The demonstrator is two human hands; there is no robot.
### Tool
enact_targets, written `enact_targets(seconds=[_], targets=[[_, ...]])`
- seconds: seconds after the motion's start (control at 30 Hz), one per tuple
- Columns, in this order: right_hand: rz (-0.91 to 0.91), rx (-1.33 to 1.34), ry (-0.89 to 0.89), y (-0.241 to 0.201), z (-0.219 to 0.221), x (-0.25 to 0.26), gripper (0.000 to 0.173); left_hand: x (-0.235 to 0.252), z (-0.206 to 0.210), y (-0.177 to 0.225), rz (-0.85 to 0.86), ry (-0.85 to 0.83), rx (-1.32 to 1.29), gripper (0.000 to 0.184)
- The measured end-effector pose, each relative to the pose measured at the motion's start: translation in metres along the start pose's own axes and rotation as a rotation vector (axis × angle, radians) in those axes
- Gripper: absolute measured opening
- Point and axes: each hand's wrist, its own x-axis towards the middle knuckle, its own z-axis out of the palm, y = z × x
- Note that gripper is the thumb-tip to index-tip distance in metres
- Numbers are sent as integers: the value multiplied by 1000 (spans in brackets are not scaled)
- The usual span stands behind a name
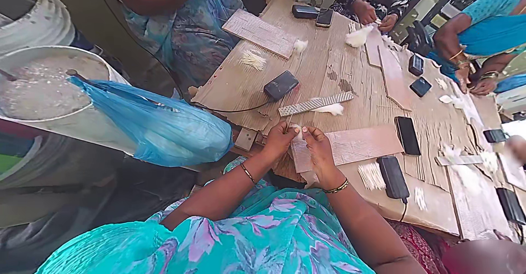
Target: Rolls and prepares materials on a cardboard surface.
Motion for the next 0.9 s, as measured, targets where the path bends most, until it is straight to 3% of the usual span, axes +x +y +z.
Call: enact_targets(seconds=[0.17,0.33,0.43,0.63,0.8,0.9], targets=[[17,-59,-14,5,3,5,8,5,-4,-6,13,17,79,9],[92,-7,85,3,-4,13,10,7,-9,-5,-48,77,154,14],[112,-46,22,4,-7,15,10,7,-9,-6,-72,70,148,15],[59,-67,-80,10,-2,10,15,8,-5,-11,-58,65,120,13],[39,-178,-32,15,-3,14,9,11,-6,-17,-61,62,108,11],[18,-228,21,16,-10,19,7,18,-13,-24,-59,104,215,19]])
